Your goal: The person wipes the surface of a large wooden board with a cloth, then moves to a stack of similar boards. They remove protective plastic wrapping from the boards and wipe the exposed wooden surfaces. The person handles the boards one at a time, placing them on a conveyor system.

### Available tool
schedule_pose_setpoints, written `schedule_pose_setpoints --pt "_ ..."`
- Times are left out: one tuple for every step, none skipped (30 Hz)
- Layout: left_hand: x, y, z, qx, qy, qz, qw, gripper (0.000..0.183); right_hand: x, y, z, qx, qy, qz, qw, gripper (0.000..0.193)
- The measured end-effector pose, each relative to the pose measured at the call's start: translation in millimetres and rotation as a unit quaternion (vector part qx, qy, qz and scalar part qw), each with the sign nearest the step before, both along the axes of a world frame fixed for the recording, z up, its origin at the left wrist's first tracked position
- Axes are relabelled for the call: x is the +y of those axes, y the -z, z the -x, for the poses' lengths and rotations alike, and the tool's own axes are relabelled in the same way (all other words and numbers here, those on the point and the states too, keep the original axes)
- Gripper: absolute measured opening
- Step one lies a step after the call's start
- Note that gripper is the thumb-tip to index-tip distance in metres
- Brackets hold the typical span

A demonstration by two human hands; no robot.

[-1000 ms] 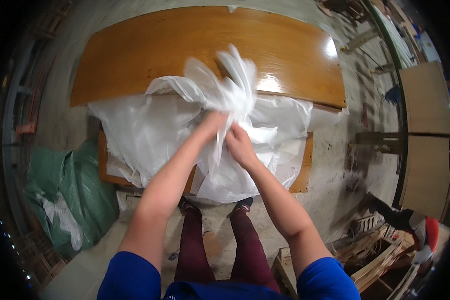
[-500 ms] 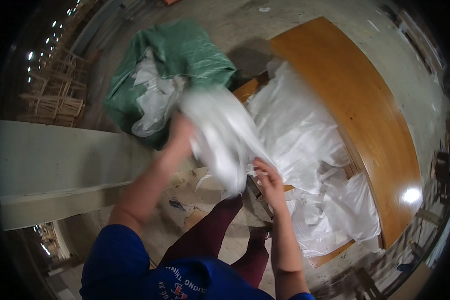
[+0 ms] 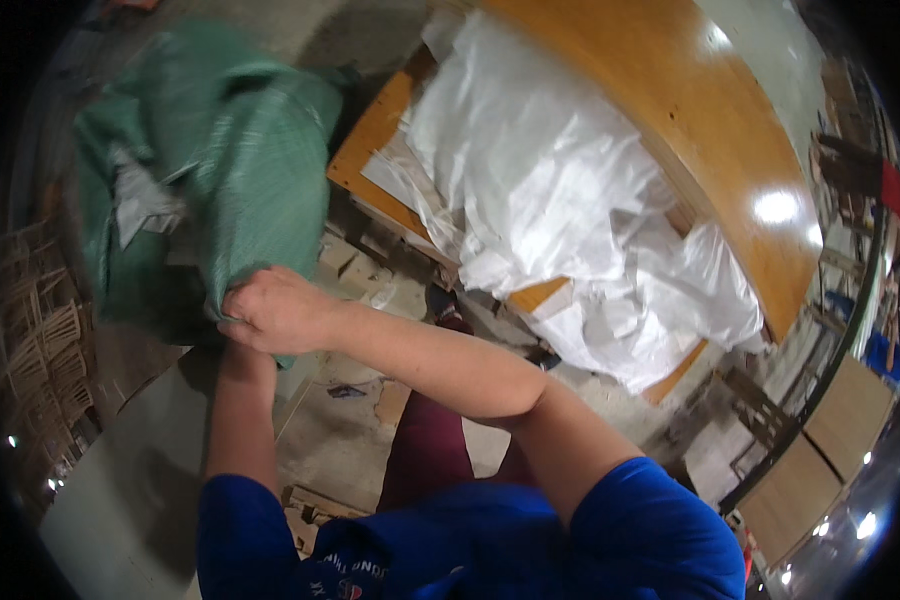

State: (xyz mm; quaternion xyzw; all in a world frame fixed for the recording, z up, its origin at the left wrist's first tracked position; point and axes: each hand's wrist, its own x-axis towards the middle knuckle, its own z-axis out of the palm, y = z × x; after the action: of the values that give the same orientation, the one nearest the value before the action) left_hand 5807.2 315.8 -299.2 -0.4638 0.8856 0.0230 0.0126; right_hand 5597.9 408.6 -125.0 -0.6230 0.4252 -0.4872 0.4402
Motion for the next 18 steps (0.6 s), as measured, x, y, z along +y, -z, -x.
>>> schedule_pose_setpoints --pt "-7 3 4 -0.001 -0.015 -0.023 1.0 0.034 13 9 8 -0.045 0.004 -0.045 0.998 0.03" --pt "-12 1 6 0.002 -0.03 -0.045 0.999 0.033 33 20 12 -0.096 0.01 -0.089 0.991 0.03" --pt "-16 -6 4 0.013 -0.052 -0.061 0.997 0.032 49 36 22 -0.296 -0.056 -0.249 0.92 0.028" --pt "-18 -19 2 0.027 -0.075 -0.076 0.994 0.031 74 49 37 -0.345 -0.033 -0.281 0.895 0.027" --pt "-23 -27 12 0.057 -0.093 -0.1 0.989 0.03 104 71 60 -0.387 0.001 -0.309 0.869 0.025" --pt "-24 -40 20 0.107 -0.124 -0.128 0.978 0.03 141 100 75 -0.398 0.084 -0.339 0.848 0.024" --pt "-23 -63 27 0.167 -0.159 -0.154 0.961 0.029 184 130 92 -0.376 0.148 -0.409 0.818 0.024" --pt "-18 -81 43 0.262 -0.185 -0.177 0.93 0.028 241 170 106 -0.371 0.241 -0.464 0.767 0.026" --pt "-3 -95 61 0.346 -0.186 -0.162 0.905 0.028 305 209 114 -0.367 0.361 -0.471 0.716 0.027" --pt "23 -110 77 0.391 -0.171 -0.12 0.896 0.027 372 237 124 -0.289 0.437 -0.565 0.638 0.026" --pt "75 -125 113 0.342 -0.139 0.043 0.928 0.027 444 252 135 -0.306 0.5 -0.597 0.548 0.025" --pt "108 -139 112 0.299 -0.087 0.102 0.945 0.024 494 264 138 -0.325 0.557 -0.601 0.472 0.026" --pt "140 -142 106 0.259 -0.052 0.165 0.95 0.021 537 272 149 -0.278 0.587 -0.615 0.447 0.028" --pt "178 -128 125 0.287 0.005 0.087 0.954 0.02 587 285 156 -0.248 0.621 -0.607 0.428 0.027" --pt "223 -105 132 0.313 0.044 0.009 0.949 0.018 624 296 175 -0.171 0.637 -0.624 0.418 0.027" --pt "265 -79 160 0.424 0.049 -0.225 0.876 0.019 673 302 188 -0.111 0.664 -0.631 0.385 0.026" --pt "304 -50 183 0.255 0.044 -0.282 0.924 0.02 719 302 208 -0.062 0.661 -0.636 0.393 0.029" --pt "342 -14 196 0.258 -0.101 -0.465 0.841 0.021 771 295 234 0.044 0.685 -0.621 0.379 0.033"
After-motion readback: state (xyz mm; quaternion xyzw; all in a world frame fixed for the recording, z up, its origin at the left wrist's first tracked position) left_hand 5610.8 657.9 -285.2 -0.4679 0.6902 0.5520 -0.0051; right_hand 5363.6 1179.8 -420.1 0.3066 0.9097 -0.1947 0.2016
